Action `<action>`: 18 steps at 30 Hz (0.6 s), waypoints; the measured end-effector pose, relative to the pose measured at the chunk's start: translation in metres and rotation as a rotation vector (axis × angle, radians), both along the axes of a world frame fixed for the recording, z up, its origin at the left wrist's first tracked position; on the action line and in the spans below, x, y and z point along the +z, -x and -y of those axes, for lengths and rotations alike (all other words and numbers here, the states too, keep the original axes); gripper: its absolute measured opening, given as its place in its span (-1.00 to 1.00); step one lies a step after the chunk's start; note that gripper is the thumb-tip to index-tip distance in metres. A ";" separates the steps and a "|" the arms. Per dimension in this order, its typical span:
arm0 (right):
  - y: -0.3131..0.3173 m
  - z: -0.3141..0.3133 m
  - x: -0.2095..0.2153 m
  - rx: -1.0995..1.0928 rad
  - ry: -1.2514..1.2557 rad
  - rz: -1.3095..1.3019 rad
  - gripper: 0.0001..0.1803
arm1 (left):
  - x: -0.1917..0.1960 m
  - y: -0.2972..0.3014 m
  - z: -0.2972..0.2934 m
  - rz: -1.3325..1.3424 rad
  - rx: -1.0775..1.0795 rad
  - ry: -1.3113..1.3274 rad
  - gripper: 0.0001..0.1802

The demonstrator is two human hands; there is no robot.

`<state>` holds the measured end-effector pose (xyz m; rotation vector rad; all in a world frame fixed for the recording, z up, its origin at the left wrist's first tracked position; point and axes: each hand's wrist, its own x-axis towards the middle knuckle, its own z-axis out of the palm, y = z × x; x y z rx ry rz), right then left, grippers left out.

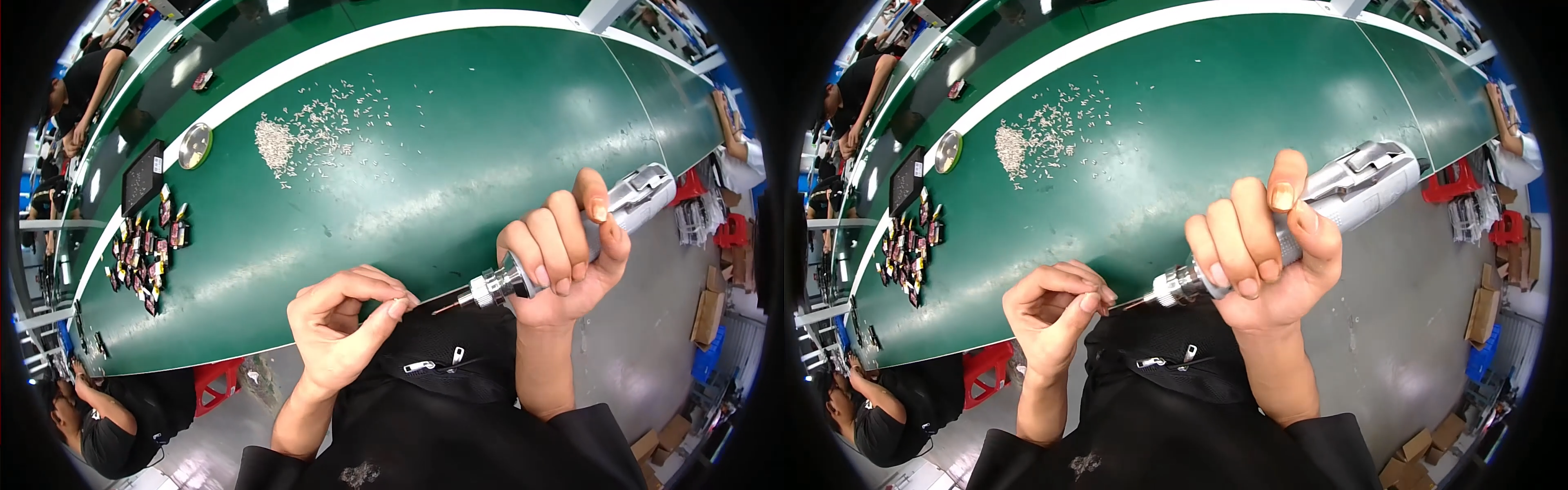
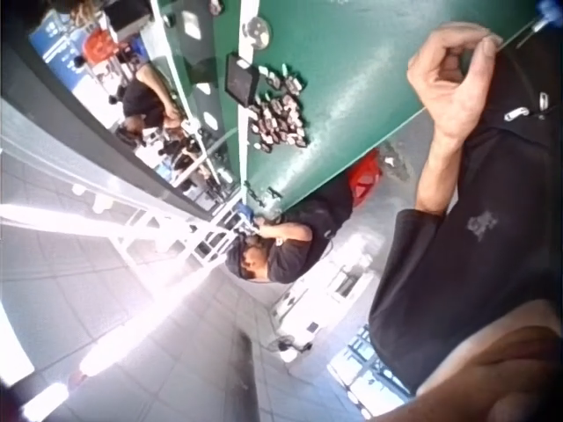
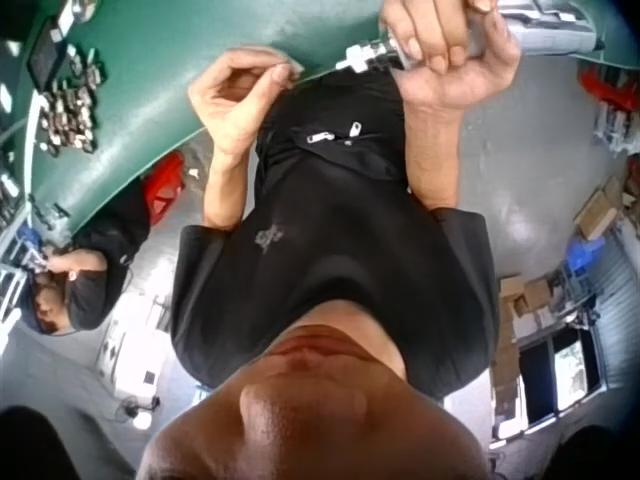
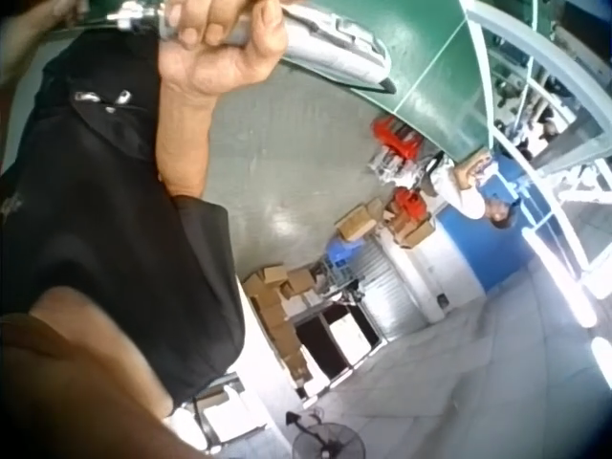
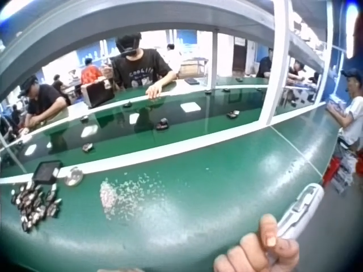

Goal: Using a power screwdriver to assemble small electronic components with batteries on a production line.

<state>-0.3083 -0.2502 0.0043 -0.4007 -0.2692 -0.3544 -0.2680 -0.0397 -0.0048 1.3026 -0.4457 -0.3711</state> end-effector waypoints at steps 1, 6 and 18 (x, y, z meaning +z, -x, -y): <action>-0.001 -0.004 0.008 0.011 0.010 0.075 -0.85 | 0.000 0.004 0.001 -0.110 -0.061 0.133 -0.87; 0.005 -0.011 0.031 -0.086 0.046 0.040 -0.89 | 0.001 0.016 0.017 -0.271 -0.182 0.312 -0.82; 0.012 -0.014 0.026 -0.154 0.001 0.014 -0.86 | -0.002 0.022 0.019 -0.260 -0.235 0.323 -0.76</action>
